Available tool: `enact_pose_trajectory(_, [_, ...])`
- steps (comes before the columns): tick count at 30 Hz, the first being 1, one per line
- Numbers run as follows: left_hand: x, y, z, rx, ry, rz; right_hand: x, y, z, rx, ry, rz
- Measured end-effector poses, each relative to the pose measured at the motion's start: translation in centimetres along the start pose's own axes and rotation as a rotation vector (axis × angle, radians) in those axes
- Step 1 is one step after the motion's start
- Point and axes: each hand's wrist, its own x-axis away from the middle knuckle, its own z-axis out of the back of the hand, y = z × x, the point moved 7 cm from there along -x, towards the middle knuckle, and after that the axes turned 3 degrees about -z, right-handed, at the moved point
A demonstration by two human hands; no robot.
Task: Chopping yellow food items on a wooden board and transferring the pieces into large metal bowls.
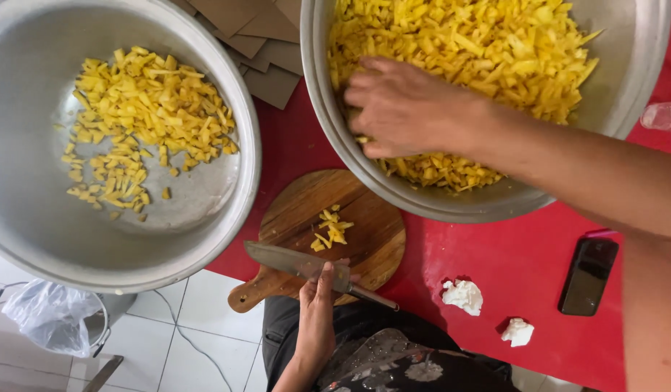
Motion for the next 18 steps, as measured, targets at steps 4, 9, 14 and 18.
enact_pose_trajectory(4, [-0.2, -0.3, 0.6, 0.073, 0.031, -0.025, -2.1, -0.3, -4.2, 0.786, -0.067, 0.191])
enact_pose_trajectory(9, [0.0, -0.1, 0.4, 0.071, 0.013, -0.022, -0.3, 3.2, -1.3, 0.585, 0.000, 0.041])
enact_pose_trajectory(14, [0.3, 0.4, 0.1, 0.051, 0.002, 0.014, 3.8, 11.7, -0.4, 0.351, 0.149, -0.052])
enact_pose_trajectory(18, [0.2, 0.3, 0.0, 0.027, -0.024, 0.043, 6.5, 20.6, -3.3, -0.065, 0.110, -0.258])
